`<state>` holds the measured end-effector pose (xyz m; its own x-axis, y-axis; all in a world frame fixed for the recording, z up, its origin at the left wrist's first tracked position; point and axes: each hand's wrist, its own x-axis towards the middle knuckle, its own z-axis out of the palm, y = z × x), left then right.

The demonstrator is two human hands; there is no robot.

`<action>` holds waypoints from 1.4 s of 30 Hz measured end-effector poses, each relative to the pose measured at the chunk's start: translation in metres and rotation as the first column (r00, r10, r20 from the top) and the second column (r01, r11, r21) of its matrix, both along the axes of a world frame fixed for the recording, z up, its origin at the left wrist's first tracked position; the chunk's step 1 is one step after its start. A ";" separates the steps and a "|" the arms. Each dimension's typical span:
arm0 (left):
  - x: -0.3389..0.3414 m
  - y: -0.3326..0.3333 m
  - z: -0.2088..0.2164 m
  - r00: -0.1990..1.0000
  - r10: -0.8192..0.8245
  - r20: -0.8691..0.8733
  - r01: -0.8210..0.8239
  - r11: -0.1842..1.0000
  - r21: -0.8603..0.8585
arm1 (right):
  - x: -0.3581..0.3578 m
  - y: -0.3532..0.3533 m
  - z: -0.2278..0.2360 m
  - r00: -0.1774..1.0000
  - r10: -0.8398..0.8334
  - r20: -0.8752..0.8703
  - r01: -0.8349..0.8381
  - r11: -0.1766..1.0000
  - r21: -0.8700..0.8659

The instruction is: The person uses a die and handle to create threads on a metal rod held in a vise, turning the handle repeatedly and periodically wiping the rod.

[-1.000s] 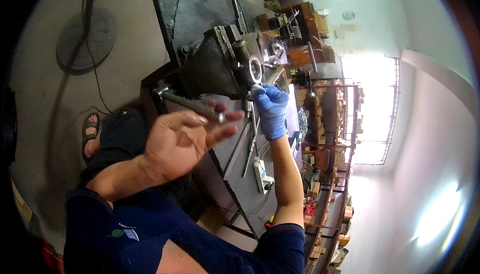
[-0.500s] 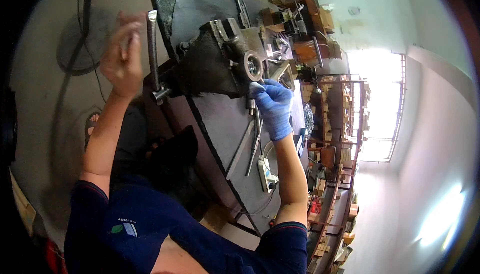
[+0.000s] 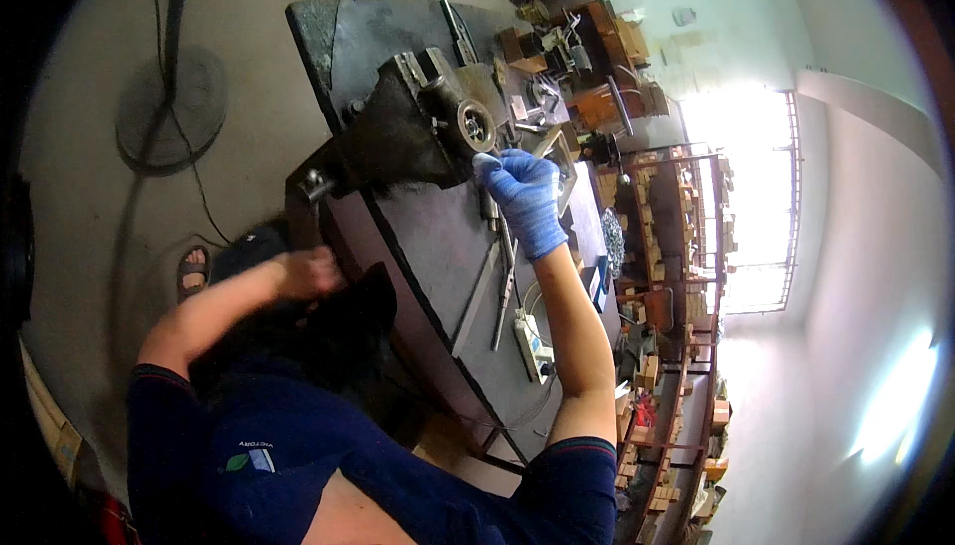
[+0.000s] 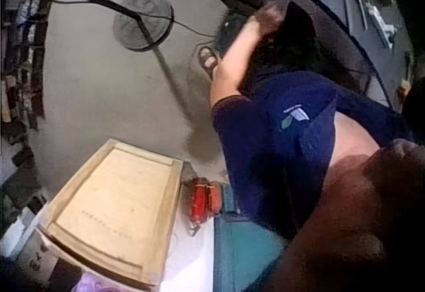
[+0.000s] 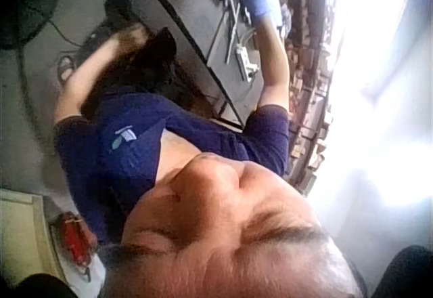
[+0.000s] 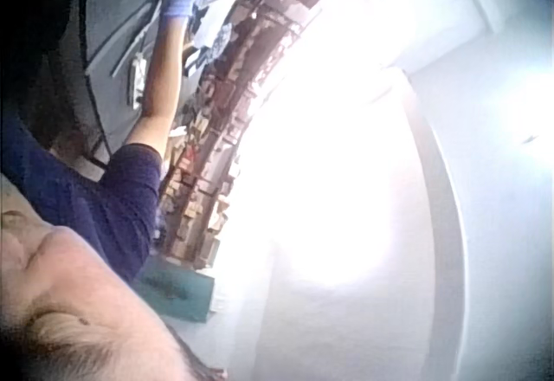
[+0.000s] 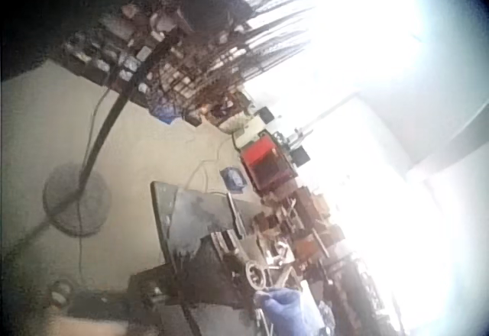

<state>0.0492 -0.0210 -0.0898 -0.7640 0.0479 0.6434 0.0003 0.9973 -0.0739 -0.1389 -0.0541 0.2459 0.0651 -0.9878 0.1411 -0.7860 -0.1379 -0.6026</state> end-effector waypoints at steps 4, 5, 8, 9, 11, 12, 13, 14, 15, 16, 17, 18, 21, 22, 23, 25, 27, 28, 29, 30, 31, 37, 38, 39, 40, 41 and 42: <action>0.115 -0.035 -0.048 0.790 0.406 0.459 -0.605 0.401 0.687 | -0.005 0.005 0.001 0.996 -0.073 0.060 0.070 0.996 0.048; 0.119 -0.037 -0.031 0.784 0.539 0.306 -0.492 0.242 0.836 | -0.006 0.006 0.001 0.996 -0.078 0.043 0.076 0.995 0.060; 0.094 -0.015 0.048 0.825 0.561 0.067 -0.221 0.212 0.952 | -0.016 0.008 -0.008 0.995 -0.077 0.057 0.077 0.997 0.015; 0.075 -0.005 0.048 0.834 0.548 -0.064 -0.139 0.321 0.937 | -0.012 0.006 -0.007 0.996 -0.059 0.071 0.059 0.998 0.012; 0.035 -0.009 0.028 0.879 0.452 -0.153 0.038 0.253 0.967 | -0.007 0.003 -0.001 0.996 -0.012 0.093 0.011 1.000 0.018; 0.019 -0.017 0.016 0.923 0.366 -0.121 0.107 0.058 0.993 | -0.011 0.000 0.000 1.000 0.021 0.018 -0.021 1.000 0.016; 0.013 -0.026 0.014 0.957 0.270 -0.102 0.145 -0.145 0.979 | -0.012 -0.001 0.002 1.000 0.022 0.005 -0.022 0.999 0.037; 0.014 -0.033 0.009 0.963 0.263 -0.066 0.082 -0.049 0.995 | -0.011 -0.002 0.003 1.000 0.023 -0.009 -0.023 0.998 0.058; 0.016 -0.038 0.004 0.966 0.258 -0.028 0.017 0.045 0.999 | -0.004 0.000 0.003 0.999 -0.017 0.043 0.014 0.998 0.059; 0.022 -0.042 0.019 0.968 0.249 0.018 -0.054 0.138 0.989 | -0.009 0.001 0.001 0.999 -0.026 0.038 0.024 0.998 0.055; 0.036 -0.049 0.034 0.972 0.203 0.117 -0.142 0.116 0.983 | -0.014 0.001 0.000 0.999 -0.034 0.031 0.032 0.998 0.050; 0.048 -0.064 0.031 0.946 0.296 0.132 -0.197 0.202 0.959 | -0.016 0.001 -0.001 0.999 -0.039 0.028 0.038 0.998 0.044; 0.108 -0.129 0.079 0.814 0.531 0.235 -0.474 0.372 0.798 | -0.017 0.001 0.001 0.999 -0.046 0.009 0.046 0.997 0.056; 0.126 -0.144 0.113 0.788 0.568 0.240 -0.546 0.462 0.699 | -0.014 0.000 0.001 1.000 -0.021 -0.002 0.021 0.999 0.043; 0.139 -0.154 0.143 0.760 0.603 0.242 -0.611 0.536 0.582 | -0.009 0.000 0.001 0.997 -0.058 0.057 0.054 0.996 0.073; 0.140 -0.154 0.206 0.748 0.632 0.200 -0.663 0.706 0.248 | -0.015 -0.001 0.000 0.998 -0.054 0.013 0.053 0.995 0.080; 0.130 -0.133 0.263 0.857 0.509 0.072 -0.514 0.855 0.070 | -0.019 0.002 -0.001 0.997 -0.071 0.006 0.070 0.995 0.076; 0.114 -0.110 0.288 0.894 0.434 0.112 -0.434 0.901 -0.020 | -0.016 0.004 0.002 0.994 -0.103 -0.034 0.106 0.990 0.090; 0.095 -0.084 0.310 0.918 0.365 0.156 -0.352 0.930 -0.107 | -0.015 0.005 0.004 0.989 -0.127 -0.075 0.134 0.986 0.102; 0.075 -0.064 0.319 0.943 0.270 0.196 -0.225 0.948 -0.225 | -0.014 0.003 0.002 0.992 -0.105 -0.069 0.111 0.990 0.083; 0.057 -0.042 0.324 0.936 0.216 0.276 -0.139 0.951 -0.275 | -0.014 0.000 0.000 0.994 -0.083 -0.067 0.088 0.994 0.069; 0.021 -0.004 0.303 0.980 -0.135 0.144 0.105 0.974 0.199 | -0.010 0.002 0.008 0.994 -0.095 -0.060 0.101 0.989 0.109; 0.015 0.002 0.296 0.977 -0.213 -0.026 0.200 0.863 0.464 | -0.012 0.003 0.006 0.993 -0.099 -0.064 0.105 0.989 0.103; 0.005 0.003 0.285 0.978 -0.204 -0.051 0.202 0.845 0.495 | -0.015 0.003 0.004 0.992 -0.104 -0.070 0.110 0.990 0.092; -0.002 0.012 0.276 0.979 -0.204 -0.006 0.174 0.819 0.548 | -0.015 0.000 0.000 0.993 -0.099 -0.068 0.105 0.991 0.085; -0.011 0.022 0.263 0.967 -0.235 0.098 0.149 0.835 0.530 | -0.014 0.000 -0.001 0.993 -0.102 -0.066 0.108 0.990 0.095; -0.022 0.034 0.248 0.944 -0.261 0.203 0.129 0.855 0.502 | -0.016 0.004 0.000 0.992 -0.107 -0.062 0.113 0.989 0.097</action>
